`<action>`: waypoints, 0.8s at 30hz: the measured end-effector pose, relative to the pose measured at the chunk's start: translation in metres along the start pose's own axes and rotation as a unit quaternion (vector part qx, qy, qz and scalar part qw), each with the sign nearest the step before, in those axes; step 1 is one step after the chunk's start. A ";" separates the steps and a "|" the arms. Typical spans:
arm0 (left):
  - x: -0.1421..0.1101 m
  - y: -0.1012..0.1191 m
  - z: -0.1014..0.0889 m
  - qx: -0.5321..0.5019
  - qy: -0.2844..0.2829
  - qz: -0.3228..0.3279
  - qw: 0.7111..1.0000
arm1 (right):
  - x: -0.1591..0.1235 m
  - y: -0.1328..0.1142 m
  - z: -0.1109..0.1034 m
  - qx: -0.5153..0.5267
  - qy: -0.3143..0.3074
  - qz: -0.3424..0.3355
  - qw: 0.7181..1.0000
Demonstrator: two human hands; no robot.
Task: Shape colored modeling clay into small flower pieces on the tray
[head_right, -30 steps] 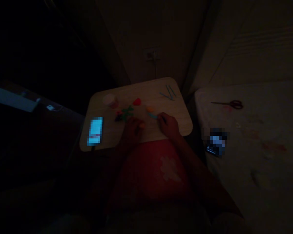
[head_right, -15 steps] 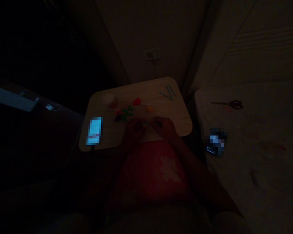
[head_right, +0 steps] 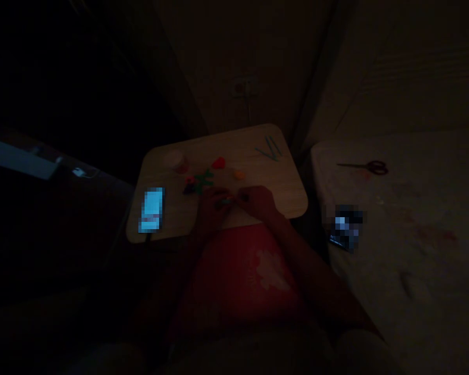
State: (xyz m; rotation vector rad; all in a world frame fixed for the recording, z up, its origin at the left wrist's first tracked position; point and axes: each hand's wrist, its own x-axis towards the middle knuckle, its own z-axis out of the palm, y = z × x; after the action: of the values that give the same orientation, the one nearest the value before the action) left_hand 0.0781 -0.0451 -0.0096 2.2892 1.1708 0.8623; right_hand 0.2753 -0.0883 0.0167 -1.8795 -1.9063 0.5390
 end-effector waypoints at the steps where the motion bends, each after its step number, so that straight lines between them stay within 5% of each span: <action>1: 0.000 -0.001 0.000 0.003 0.001 -0.003 1.000 | 0.001 -0.001 -0.001 -0.004 -0.004 -0.003 1.000; 9: -0.002 0.001 -0.003 0.032 -0.012 -0.004 0.999 | 0.002 0.003 0.001 0.041 0.010 0.006 0.999; 14: -0.003 0.008 -0.003 0.053 0.000 -0.004 0.999 | -0.007 0.010 0.001 0.128 0.078 0.020 0.988; 24: -0.008 0.012 -0.002 0.002 0.053 0.005 0.999 | -0.036 -0.029 0.001 -0.060 0.031 0.073 0.995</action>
State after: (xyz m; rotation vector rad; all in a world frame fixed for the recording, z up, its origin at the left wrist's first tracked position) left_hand 0.0800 -0.0584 -0.0034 2.2798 1.2068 0.9960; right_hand 0.2503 -0.1246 0.0311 -2.0994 -1.8079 0.4120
